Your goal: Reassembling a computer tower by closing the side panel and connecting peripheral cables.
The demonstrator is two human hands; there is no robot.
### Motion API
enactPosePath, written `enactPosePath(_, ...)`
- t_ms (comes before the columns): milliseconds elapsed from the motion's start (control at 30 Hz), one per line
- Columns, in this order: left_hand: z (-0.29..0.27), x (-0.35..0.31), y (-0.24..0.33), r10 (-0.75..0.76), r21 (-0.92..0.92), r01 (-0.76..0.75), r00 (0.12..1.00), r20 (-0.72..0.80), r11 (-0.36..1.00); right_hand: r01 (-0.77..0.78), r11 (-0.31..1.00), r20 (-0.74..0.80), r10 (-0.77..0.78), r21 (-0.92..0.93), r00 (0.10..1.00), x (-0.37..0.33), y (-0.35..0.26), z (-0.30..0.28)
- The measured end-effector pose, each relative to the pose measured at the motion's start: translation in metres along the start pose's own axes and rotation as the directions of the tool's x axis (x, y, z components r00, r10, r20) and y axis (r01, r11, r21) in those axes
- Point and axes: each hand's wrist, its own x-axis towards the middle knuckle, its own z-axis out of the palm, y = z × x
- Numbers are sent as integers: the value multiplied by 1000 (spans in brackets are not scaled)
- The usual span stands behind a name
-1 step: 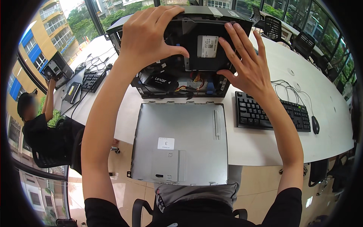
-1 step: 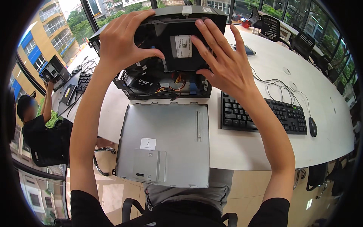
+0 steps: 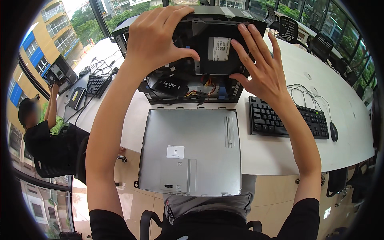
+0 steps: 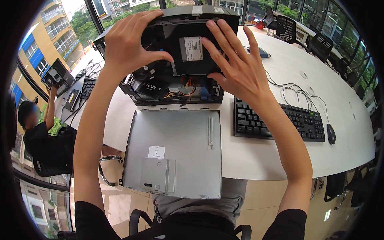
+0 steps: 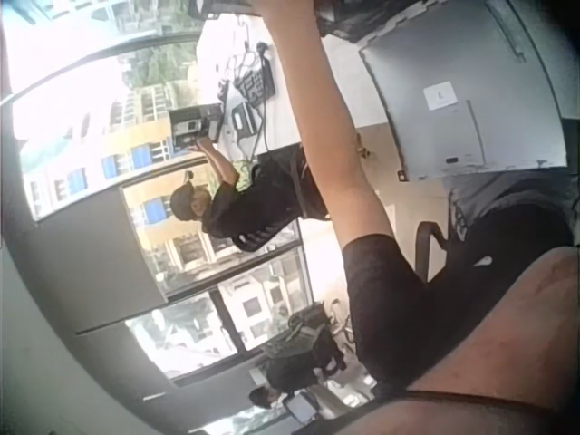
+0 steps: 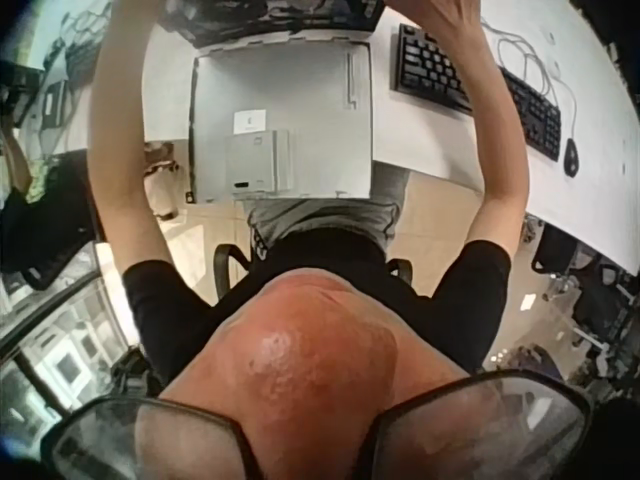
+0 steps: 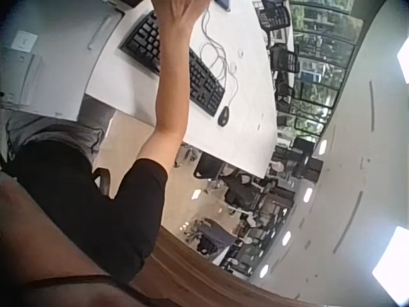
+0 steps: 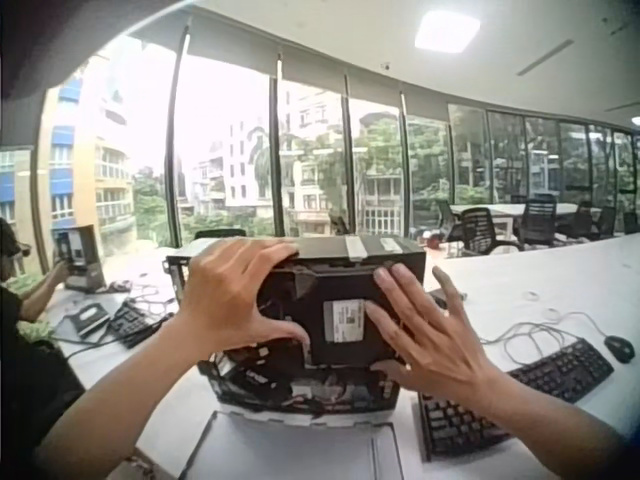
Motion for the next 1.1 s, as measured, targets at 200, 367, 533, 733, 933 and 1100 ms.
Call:
enactPosePath(200,-1,5,3,8,24,-8,1000,-23,1000,40,975,-297,28,221,954,-4,15,5)
enactPosePath(367,5,4,1,0,29,1,999,-49,1000,-221,623,-181,515,751,838,-4,8,12)
enactPosePath(533,6,1,1,-39,31,41,998,-40,999,-301,408,23,562,862,827,-5,-4,13)
enactPosePath(733,-4,2,6,-65,17,64,996,56,998,-381,332,119,600,863,791,-8,-4,4)
enactPosePath(933,-33,-5,4,-16,-112,29,993,116,993,-433,522,88,560,735,824,-38,-23,-33)
enactPosePath(1100,-97,-40,31,-62,-391,133,980,189,911,-225,697,298,17,681,954,-93,-49,-93)
